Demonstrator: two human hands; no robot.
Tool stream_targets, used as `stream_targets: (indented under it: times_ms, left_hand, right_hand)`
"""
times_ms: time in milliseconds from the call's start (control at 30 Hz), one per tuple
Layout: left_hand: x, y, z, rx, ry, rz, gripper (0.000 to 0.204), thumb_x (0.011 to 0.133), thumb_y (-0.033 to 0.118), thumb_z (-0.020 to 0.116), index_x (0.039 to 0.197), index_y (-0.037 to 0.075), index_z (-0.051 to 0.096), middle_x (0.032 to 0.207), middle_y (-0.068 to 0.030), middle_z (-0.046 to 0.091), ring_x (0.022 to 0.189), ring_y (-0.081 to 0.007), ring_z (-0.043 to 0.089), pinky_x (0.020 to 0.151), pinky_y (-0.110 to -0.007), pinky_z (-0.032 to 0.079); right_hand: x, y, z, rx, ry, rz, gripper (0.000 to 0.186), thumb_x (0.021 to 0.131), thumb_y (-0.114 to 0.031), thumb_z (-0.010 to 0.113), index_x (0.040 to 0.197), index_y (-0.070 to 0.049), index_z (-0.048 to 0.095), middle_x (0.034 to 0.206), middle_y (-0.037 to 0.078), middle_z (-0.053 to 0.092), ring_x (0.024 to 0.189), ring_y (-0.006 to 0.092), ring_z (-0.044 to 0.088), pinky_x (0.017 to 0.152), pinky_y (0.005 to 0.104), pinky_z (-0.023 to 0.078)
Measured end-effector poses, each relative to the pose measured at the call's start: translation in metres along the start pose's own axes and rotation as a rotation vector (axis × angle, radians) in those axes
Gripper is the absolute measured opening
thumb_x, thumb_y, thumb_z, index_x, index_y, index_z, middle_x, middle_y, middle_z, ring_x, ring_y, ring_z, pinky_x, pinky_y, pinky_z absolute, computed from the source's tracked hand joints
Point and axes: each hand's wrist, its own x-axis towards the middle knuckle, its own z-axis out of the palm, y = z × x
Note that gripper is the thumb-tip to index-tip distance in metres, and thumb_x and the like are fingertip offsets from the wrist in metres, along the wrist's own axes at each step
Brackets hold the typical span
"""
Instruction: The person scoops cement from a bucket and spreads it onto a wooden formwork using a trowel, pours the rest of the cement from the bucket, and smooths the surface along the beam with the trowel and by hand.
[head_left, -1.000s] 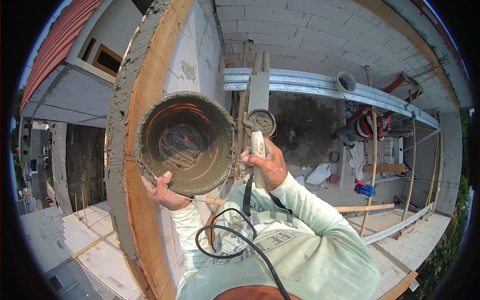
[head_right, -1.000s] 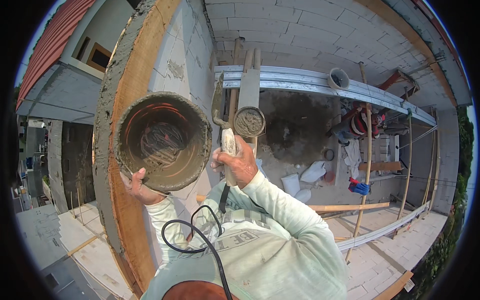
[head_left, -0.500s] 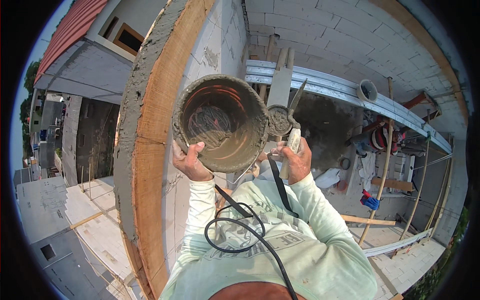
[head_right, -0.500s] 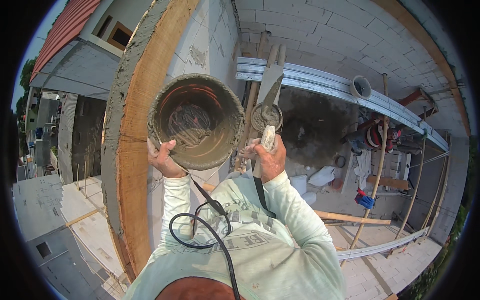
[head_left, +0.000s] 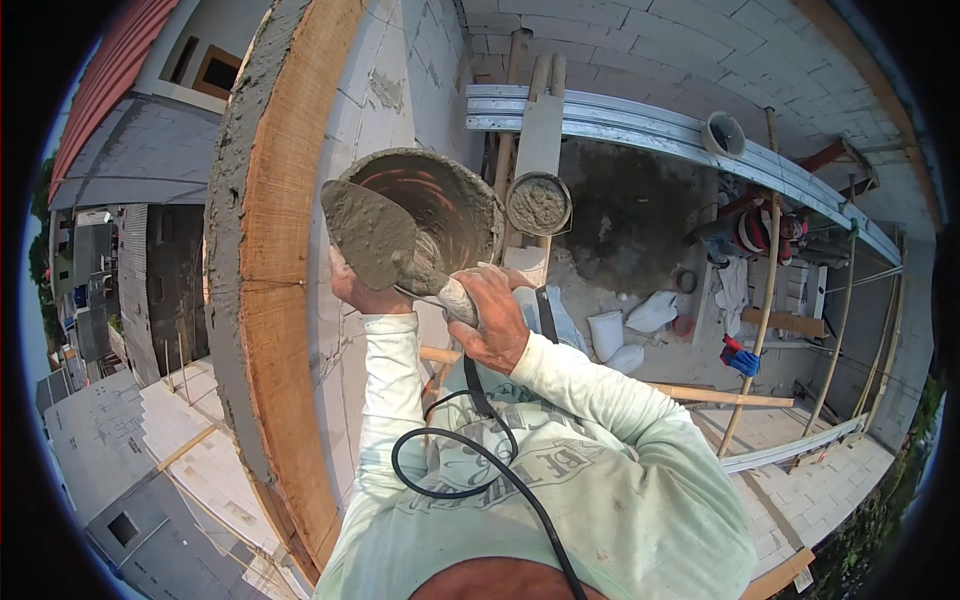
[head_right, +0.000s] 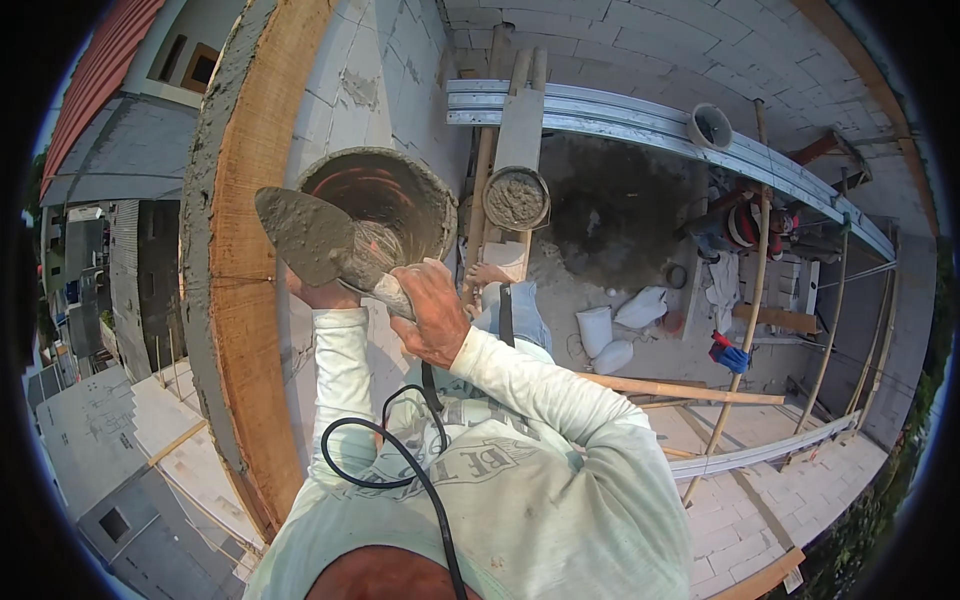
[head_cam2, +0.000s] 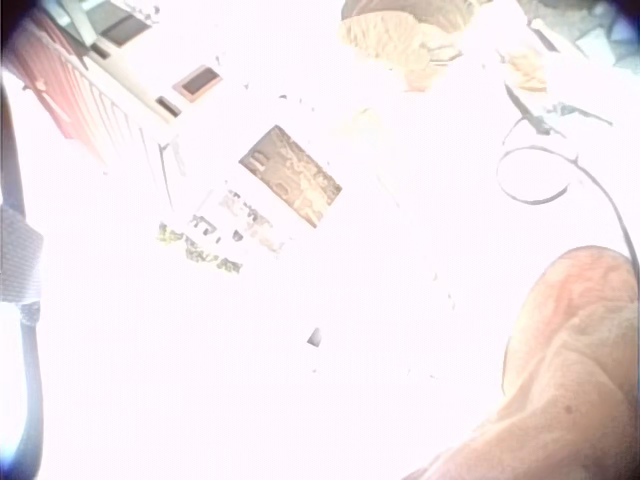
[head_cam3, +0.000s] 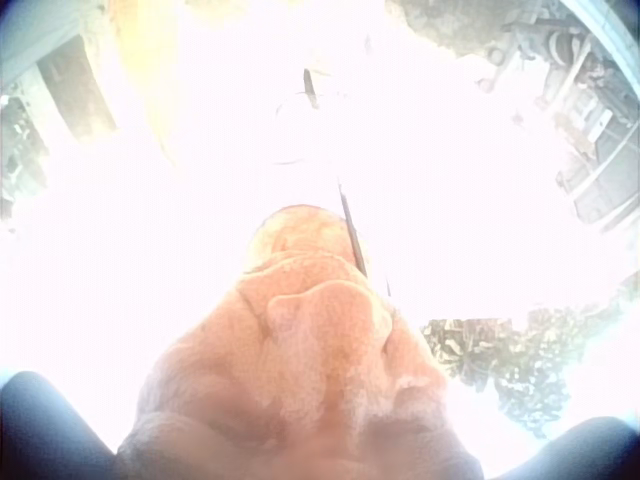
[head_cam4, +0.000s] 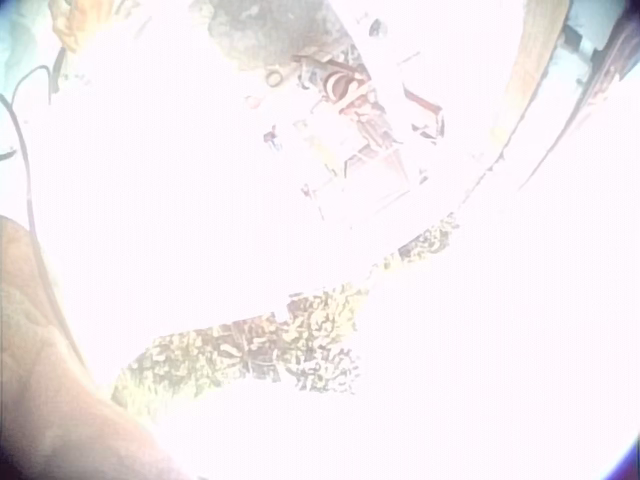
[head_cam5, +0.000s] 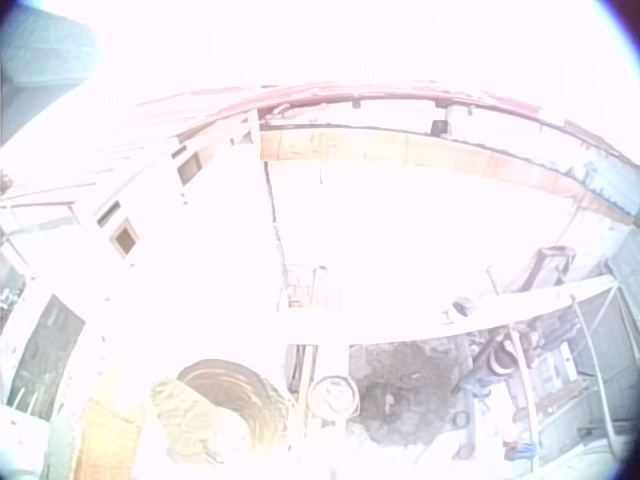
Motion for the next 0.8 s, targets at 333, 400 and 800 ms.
stream_targets:
  times_ms: [333, 400, 800]
  left_hand:
    - [0.011, -0.028, 0.007, -0.057, 0.088, -0.209, 0.034, 0.081, 0.019, 0.066, 0.106, -0.002, 0.057, 0.098, -0.0086, 0.063, 0.083, -0.0188, 0.063, 0.074, -0.03, 0.053]
    - [0.014, -0.039, 0.007, -0.046, 0.009, -0.218, 0.042, 0.077, 0.022, 0.071, 0.108, -0.002, 0.055, 0.098, -0.0085, 0.063, 0.083, -0.0182, 0.063, 0.075, -0.03, 0.052]
    - [0.004, -0.05, -0.027, 0.272, -0.2, -0.459, 0.101, 0.076, 0.035, 0.074, 0.143, -0.011, 0.014, 0.149, -0.0245, 0.02, 0.135, -0.0276, 0.03, 0.107, -0.035, 0.029]
  right_hand:
    - [0.015, 0.007, -0.014, -0.165, -0.105, 0.089, 0.058, 0.064, -0.009, 0.069, 0.117, 0.002, 0.046, 0.099, 0.02, 0.056, 0.095, 0.0384, 0.053, 0.089, 0.0456, 0.038]
    - [0.022, 0.011, -0.016, -0.096, 0.006, 0.098, 0.051, 0.067, -0.008, 0.066, 0.114, 0.001, 0.049, 0.096, 0.022, 0.057, 0.088, 0.0399, 0.054, 0.079, 0.0447, 0.044]
    - [0.017, 0.123, -0.107, 0.105, 0.375, 0.707, 0.033, 0.07, -0.012, 0.068, 0.093, 0.001, 0.048, 0.077, 0.008, 0.053, 0.07, 0.0184, 0.051, 0.067, 0.0329, 0.046]
